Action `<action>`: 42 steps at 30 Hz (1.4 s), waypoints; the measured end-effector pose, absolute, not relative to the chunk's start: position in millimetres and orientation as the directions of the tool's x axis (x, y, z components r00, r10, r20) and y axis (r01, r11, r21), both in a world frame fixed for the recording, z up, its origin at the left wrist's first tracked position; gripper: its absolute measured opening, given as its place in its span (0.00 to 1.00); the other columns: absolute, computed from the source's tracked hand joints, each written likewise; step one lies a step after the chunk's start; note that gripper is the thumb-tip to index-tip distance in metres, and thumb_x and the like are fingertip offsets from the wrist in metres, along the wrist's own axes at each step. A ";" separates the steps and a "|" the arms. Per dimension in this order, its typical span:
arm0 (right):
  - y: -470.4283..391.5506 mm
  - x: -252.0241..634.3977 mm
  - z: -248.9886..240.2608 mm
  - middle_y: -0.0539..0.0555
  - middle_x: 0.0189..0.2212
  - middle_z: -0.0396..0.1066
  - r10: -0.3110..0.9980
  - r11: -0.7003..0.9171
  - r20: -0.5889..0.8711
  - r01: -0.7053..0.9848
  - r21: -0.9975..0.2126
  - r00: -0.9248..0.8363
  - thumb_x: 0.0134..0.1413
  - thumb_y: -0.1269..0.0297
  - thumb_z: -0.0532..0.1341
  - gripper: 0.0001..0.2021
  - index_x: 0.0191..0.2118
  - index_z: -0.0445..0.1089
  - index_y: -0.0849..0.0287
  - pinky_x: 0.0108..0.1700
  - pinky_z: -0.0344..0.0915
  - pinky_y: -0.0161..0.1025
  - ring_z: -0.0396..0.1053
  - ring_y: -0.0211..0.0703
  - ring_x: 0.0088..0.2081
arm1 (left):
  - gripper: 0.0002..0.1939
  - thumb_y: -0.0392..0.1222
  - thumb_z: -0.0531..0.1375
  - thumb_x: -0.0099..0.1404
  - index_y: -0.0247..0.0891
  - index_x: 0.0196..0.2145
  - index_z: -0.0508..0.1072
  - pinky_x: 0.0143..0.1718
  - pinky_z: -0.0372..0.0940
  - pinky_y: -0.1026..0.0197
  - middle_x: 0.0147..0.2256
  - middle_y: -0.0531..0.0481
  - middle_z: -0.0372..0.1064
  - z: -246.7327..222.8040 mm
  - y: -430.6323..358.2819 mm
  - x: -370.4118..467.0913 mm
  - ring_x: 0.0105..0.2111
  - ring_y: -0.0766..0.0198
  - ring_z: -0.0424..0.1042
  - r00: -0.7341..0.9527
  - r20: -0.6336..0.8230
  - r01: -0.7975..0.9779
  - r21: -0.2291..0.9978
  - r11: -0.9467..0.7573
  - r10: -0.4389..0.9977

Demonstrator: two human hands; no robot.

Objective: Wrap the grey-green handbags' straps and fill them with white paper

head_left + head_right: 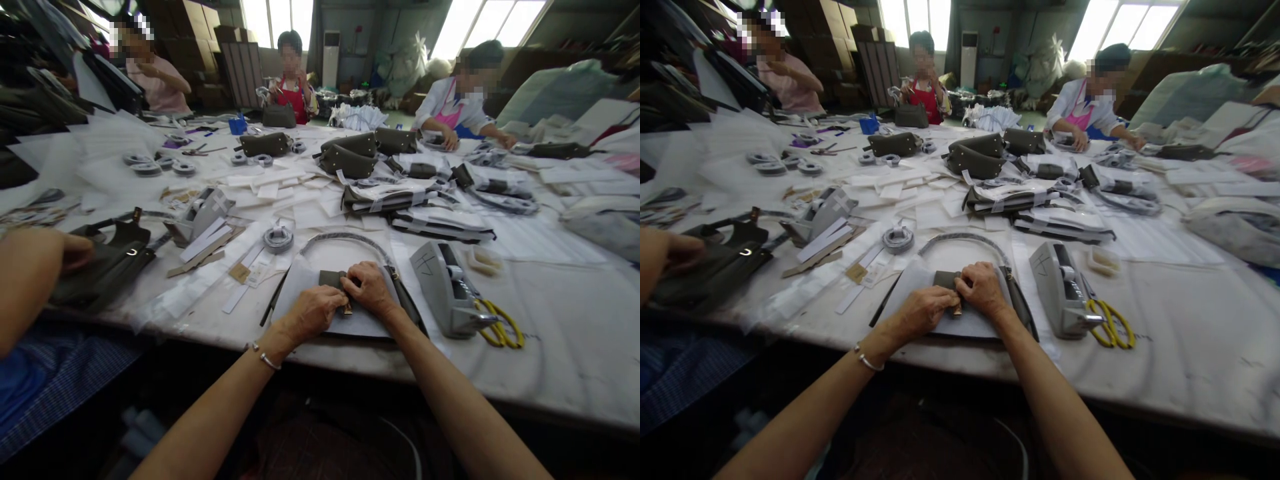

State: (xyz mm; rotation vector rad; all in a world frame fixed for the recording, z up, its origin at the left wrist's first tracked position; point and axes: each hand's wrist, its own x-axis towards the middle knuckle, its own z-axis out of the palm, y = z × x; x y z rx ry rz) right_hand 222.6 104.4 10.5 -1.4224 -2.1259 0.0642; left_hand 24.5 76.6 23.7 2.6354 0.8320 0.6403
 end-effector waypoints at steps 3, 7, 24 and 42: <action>105.2 223.1 8.7 0.50 0.22 0.67 0.858 0.440 0.439 0.822 -0.361 -0.267 0.56 0.64 0.58 0.11 0.23 0.63 0.55 0.44 0.57 0.40 0.64 0.41 0.30 | 0.23 0.26 0.49 0.67 0.36 0.57 0.68 0.63 0.60 0.56 0.56 0.45 0.69 20.1 66.6 17.9 0.58 0.62 0.66 0.760 0.376 0.409 0.355 -0.840 0.529; 105.4 223.3 8.2 0.50 0.23 0.67 0.871 0.425 0.418 0.823 -0.376 -0.259 0.56 0.64 0.58 0.11 0.23 0.64 0.55 0.45 0.57 0.40 0.64 0.42 0.31 | 0.23 0.27 0.47 0.70 0.37 0.59 0.66 0.64 0.59 0.55 0.59 0.43 0.65 9.7 58.4 12.1 0.62 0.62 0.61 0.776 0.422 0.369 0.301 -0.879 0.470; 106.4 223.3 7.8 0.49 0.22 0.66 0.861 0.448 0.432 0.805 -0.389 -0.270 0.55 0.65 0.60 0.11 0.23 0.63 0.56 0.44 0.55 0.40 0.63 0.42 0.31 | 0.28 0.58 0.55 0.69 0.46 0.62 0.63 0.63 0.55 0.42 0.61 0.46 0.63 22.8 47.6 8.0 0.62 0.50 0.61 0.783 0.228 0.542 0.205 -0.815 0.578; 108.1 223.7 7.7 0.49 0.23 0.66 0.851 0.456 0.464 0.786 -0.417 -0.248 0.57 0.65 0.59 0.12 0.23 0.60 0.56 0.43 0.55 0.40 0.62 0.42 0.31 | 0.29 0.49 0.56 0.71 0.36 0.65 0.57 0.65 0.54 0.47 0.65 0.38 0.56 13.0 41.9 8.3 0.64 0.55 0.57 0.805 0.310 0.465 0.200 -0.863 0.506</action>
